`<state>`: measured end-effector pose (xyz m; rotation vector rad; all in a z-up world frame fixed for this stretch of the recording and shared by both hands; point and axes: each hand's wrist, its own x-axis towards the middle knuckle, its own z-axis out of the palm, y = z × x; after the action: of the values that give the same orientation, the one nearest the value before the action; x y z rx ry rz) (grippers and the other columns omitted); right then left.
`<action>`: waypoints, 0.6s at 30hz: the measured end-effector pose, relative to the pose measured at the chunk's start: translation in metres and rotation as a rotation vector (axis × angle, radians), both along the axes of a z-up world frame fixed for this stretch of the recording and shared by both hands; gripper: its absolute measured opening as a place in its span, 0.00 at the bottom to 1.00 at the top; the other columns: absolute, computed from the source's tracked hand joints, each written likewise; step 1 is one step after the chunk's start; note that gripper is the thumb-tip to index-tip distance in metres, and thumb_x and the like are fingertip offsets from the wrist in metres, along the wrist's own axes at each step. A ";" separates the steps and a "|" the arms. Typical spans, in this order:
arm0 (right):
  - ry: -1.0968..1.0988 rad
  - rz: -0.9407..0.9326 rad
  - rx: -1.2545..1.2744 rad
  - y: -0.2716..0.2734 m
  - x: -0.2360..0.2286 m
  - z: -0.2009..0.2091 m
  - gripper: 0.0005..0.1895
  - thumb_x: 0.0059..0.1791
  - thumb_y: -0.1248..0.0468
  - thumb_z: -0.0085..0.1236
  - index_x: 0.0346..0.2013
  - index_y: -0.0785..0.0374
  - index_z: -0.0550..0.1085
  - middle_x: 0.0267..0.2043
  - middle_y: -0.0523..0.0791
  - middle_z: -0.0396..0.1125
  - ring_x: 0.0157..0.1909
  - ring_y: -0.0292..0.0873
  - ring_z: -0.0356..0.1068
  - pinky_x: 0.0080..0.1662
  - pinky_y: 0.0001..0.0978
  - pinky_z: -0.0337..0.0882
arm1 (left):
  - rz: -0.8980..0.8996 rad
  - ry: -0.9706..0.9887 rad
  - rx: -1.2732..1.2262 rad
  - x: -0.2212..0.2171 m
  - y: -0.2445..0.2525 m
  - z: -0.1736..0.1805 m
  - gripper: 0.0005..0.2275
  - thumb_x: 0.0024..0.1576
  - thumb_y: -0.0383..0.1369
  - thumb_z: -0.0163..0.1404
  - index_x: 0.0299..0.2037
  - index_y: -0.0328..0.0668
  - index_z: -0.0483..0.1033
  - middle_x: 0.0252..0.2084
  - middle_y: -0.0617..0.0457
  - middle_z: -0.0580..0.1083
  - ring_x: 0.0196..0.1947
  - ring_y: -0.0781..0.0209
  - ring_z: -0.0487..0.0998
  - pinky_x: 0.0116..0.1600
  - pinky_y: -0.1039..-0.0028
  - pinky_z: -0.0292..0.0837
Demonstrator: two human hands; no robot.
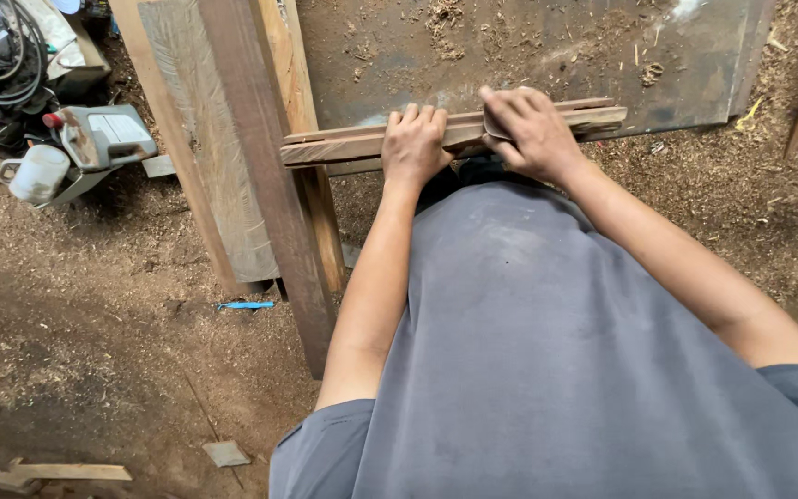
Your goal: The person sands different pieces of wood by hand using sandpaper.
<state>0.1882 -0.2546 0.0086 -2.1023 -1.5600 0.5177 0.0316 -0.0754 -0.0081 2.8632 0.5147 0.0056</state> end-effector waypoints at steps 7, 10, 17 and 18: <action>-0.128 -0.001 -0.094 0.001 0.001 -0.002 0.42 0.54 0.39 0.53 0.72 0.66 0.59 0.59 0.55 0.63 0.65 0.57 0.60 0.70 0.52 0.53 | 0.000 -0.015 -0.012 0.003 0.004 0.001 0.21 0.34 0.36 0.68 0.38 0.46 0.76 0.39 0.53 0.77 0.44 0.54 0.77 0.47 0.63 0.68; -0.076 0.107 0.030 0.015 -0.012 -0.014 0.42 0.58 0.39 0.49 0.75 0.66 0.58 0.64 0.55 0.62 0.69 0.56 0.59 0.73 0.52 0.50 | -0.019 -0.004 -0.003 0.002 0.001 -0.002 0.20 0.35 0.36 0.68 0.37 0.46 0.76 0.40 0.53 0.77 0.44 0.54 0.77 0.47 0.62 0.68; -0.045 -0.099 -0.024 0.002 0.016 -0.020 0.26 0.57 0.49 0.61 0.64 0.59 0.71 0.55 0.53 0.64 0.58 0.56 0.61 0.62 0.46 0.59 | 0.017 0.047 -0.033 0.003 0.001 -0.001 0.20 0.38 0.35 0.68 0.41 0.48 0.77 0.43 0.54 0.76 0.48 0.55 0.75 0.51 0.63 0.68; -0.006 -0.134 0.015 0.002 0.017 -0.022 0.24 0.58 0.51 0.63 0.64 0.59 0.72 0.54 0.52 0.64 0.57 0.55 0.61 0.62 0.44 0.60 | 0.018 0.053 -0.052 0.003 -0.001 0.000 0.22 0.38 0.37 0.69 0.43 0.49 0.77 0.45 0.54 0.76 0.52 0.54 0.74 0.55 0.62 0.66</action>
<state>0.2053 -0.2521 -0.0131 -2.1804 -1.4096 0.4510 0.0346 -0.0763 -0.0083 2.8142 0.5425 -0.0799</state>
